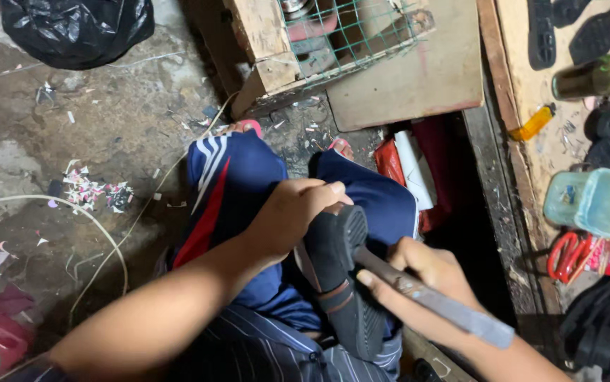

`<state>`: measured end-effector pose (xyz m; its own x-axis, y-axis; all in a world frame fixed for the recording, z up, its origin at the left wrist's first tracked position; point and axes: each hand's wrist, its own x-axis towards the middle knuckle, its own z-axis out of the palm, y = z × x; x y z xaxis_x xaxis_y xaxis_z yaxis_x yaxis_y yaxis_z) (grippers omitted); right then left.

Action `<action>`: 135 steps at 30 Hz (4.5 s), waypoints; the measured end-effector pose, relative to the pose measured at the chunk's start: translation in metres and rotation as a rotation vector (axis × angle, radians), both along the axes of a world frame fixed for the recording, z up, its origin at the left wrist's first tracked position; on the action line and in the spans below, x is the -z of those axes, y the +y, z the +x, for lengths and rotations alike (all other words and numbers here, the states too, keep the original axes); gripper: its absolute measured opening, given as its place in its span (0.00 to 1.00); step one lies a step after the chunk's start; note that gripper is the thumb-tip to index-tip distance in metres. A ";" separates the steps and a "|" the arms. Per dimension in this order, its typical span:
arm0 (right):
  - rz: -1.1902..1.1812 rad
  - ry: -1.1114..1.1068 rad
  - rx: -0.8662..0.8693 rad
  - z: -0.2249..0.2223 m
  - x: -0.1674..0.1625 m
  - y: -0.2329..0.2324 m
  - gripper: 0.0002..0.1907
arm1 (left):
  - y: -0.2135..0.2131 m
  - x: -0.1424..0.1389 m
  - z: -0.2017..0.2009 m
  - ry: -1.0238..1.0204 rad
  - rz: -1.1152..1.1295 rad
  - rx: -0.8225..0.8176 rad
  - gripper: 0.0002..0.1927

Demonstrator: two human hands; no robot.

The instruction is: The person sits on the workshop floor with a shoe on their lap and uses a curved hand blade to scrape and trim the edge of the shoe sole. They rotate the shoe repeatedly to trim different sections of the sole edge, working on one shoe and then another.

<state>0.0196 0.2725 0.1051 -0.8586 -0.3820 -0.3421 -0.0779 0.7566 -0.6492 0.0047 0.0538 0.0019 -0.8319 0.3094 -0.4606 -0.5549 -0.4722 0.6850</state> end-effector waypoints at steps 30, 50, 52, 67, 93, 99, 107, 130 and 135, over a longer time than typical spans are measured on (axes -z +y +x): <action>-0.098 0.412 -0.366 -0.058 0.028 -0.048 0.14 | 0.008 0.074 -0.019 0.024 -0.018 -0.027 0.14; -0.108 -0.456 0.489 -0.030 0.021 -0.017 0.20 | -0.011 0.055 -0.040 0.171 0.332 0.122 0.17; -0.121 -0.402 0.322 -0.047 0.025 -0.018 0.20 | -0.013 0.049 -0.037 0.204 0.228 0.109 0.15; 0.000 0.424 -0.053 -0.024 0.038 -0.040 0.21 | -0.018 0.052 -0.045 0.094 0.229 0.072 0.12; -0.290 0.404 -0.820 -0.134 0.025 -0.051 0.16 | -0.002 0.070 -0.031 0.214 0.006 0.084 0.11; 0.118 0.284 -0.485 -0.110 0.011 -0.059 0.21 | -0.002 0.076 -0.039 0.199 -0.126 0.041 0.15; -0.152 -0.049 -0.164 -0.071 0.019 -0.035 0.19 | 0.004 0.071 -0.035 0.077 0.028 0.031 0.13; 0.223 -0.253 -0.169 -0.112 0.014 -0.091 0.11 | -0.013 0.067 -0.051 0.038 -0.324 0.002 0.15; 0.201 -0.254 -0.065 -0.091 0.016 -0.064 0.14 | -0.003 0.076 -0.047 0.026 -0.147 0.002 0.15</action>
<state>-0.0718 0.2089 0.0888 -0.7123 -0.3363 -0.6160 0.0151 0.8702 -0.4924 -0.0428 0.0511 -0.0740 -0.8435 0.2419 -0.4795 -0.5370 -0.3642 0.7609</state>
